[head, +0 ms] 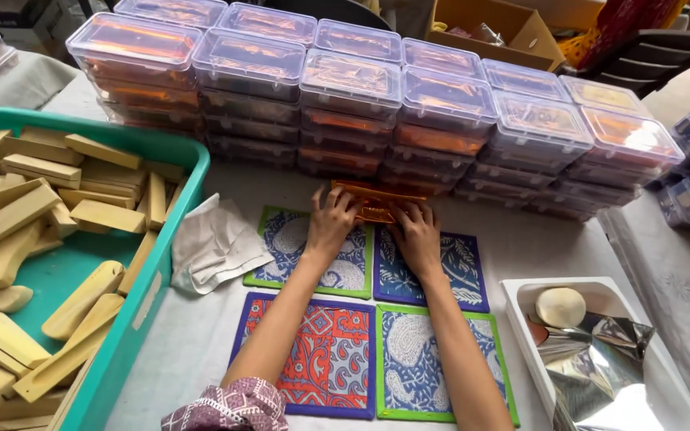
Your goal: The person picks up small wooden blocks from a green tray and wraps them in shiny orange foil. They also wipe the blocks with a white cloth before wrapping. The wrapped blocks are placed on a stack of similar items.
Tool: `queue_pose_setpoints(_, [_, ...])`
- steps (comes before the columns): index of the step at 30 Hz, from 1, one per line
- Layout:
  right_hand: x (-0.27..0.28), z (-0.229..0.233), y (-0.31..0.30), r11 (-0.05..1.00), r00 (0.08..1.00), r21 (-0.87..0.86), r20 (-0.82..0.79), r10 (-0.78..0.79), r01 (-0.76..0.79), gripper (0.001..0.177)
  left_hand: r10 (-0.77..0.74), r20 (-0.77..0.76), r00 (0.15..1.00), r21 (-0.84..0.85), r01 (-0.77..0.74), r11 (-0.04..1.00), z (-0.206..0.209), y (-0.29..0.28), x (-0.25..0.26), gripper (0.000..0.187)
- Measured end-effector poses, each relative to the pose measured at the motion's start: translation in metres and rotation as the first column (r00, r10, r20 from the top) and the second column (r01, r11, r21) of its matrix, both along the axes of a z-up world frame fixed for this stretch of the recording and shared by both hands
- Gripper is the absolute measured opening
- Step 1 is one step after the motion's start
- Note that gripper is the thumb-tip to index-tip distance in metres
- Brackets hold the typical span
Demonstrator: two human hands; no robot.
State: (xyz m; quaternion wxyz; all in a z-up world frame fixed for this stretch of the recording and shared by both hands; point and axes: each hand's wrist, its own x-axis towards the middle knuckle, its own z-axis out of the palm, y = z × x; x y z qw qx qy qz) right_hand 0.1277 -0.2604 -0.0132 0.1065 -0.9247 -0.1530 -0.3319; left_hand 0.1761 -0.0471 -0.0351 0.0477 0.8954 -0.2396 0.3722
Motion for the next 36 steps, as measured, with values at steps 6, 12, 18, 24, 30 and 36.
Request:
queue_pose_setpoints(6, [-0.001,-0.001,0.002,1.000,0.999,0.022,-0.045,-0.011,0.012,0.043,-0.031,-0.034,0.999,-0.050,0.030,0.998,-0.003,-0.001,0.003,0.052])
queue_pose_setpoints(12, [-0.005,0.003,0.005,1.000,0.999,0.005,-0.050,0.004,-0.003,0.044,-0.051,-0.070,0.996,-0.128,0.041,0.991,-0.007,0.002,0.005,0.051])
queue_pose_setpoints(18, [-0.003,0.001,0.007,1.000,0.997,0.025,-0.082,-0.012,0.014,0.046,-0.064,-0.112,0.992,-0.185,0.043,0.982,-0.005,0.006,0.005,0.048])
queue_pose_setpoints(24, [-0.011,0.024,0.015,0.994,0.999,0.105,0.022,0.039,-0.041,0.039,-0.091,-0.121,0.988,-0.220,0.063,0.974,0.004,0.009,0.000,0.048])
queue_pose_setpoints(30, [-0.039,0.107,0.055,0.813,0.934,0.526,0.352,0.062,-0.252,0.018,-0.095,-0.158,0.983,-0.223,0.058,0.973,0.004,0.008,-0.001,0.051])
queue_pose_setpoints(36, [-0.129,0.196,0.058,0.248,0.746,0.774,0.388,0.542,-0.583,0.015,-0.135,-0.152,0.979,-0.256,0.093,0.962,0.009,0.010,-0.003,0.047])
